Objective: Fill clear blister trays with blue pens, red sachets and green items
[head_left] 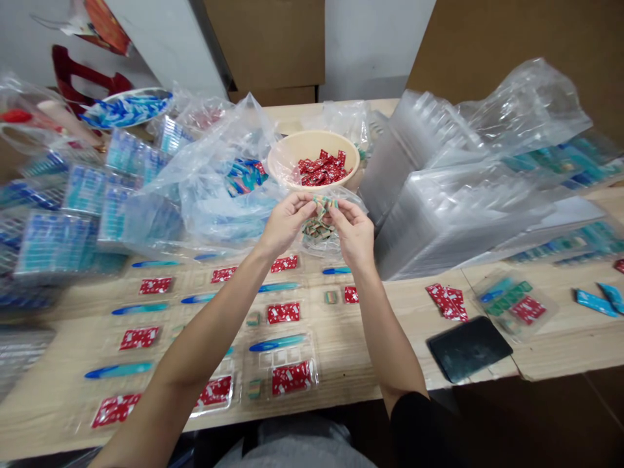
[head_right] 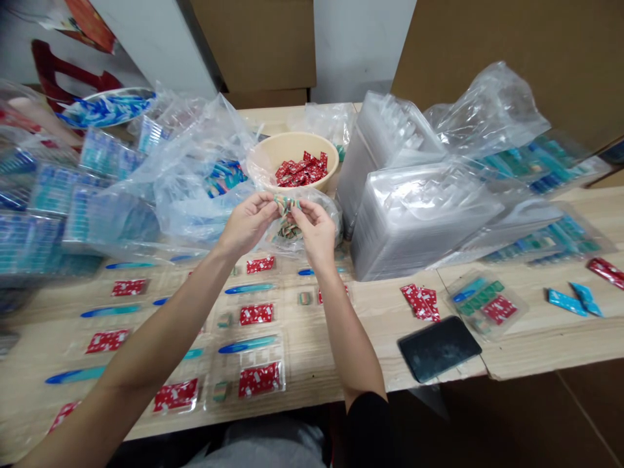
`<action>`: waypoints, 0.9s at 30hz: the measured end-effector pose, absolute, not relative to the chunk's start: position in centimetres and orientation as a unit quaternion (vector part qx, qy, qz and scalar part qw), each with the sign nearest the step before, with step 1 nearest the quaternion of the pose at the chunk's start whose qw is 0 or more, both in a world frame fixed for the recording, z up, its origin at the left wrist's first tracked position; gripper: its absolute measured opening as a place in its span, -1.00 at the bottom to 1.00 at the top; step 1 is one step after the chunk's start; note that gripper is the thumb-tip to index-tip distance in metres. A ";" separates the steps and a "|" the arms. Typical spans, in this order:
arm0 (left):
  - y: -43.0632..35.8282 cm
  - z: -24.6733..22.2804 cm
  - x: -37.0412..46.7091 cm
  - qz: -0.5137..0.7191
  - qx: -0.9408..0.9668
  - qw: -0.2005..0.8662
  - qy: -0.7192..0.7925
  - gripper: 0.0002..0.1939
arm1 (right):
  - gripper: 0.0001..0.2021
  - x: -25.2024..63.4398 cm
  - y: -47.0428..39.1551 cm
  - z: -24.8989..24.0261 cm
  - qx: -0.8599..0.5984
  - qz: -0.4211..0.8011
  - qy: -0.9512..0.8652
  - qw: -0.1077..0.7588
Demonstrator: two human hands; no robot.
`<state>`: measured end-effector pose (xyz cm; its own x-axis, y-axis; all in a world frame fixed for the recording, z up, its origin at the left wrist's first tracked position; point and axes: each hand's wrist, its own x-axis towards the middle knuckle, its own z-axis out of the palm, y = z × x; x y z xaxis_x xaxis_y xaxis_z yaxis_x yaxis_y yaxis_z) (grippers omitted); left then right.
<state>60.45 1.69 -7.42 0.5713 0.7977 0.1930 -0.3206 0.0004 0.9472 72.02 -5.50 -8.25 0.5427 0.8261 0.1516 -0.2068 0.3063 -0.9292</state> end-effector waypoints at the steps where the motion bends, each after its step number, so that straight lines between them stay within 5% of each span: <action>1: 1.7 -7.4 60.4 0.411 0.566 0.685 0.207 -0.77 | -0.59 72.0 -5.5 -8.3 -0.475 0.348 -0.328 0.739; 19: 1.0 -7.4 61.6 0.453 0.534 0.677 0.226 -0.69 | -0.62 71.5 -5.2 -8.3 -0.469 0.330 -0.290 0.767; 27: 0.6 -7.1 61.7 0.461 0.560 0.642 0.249 -0.81 | -0.58 71.5 -5.0 -8.5 -0.479 0.339 -0.289 0.757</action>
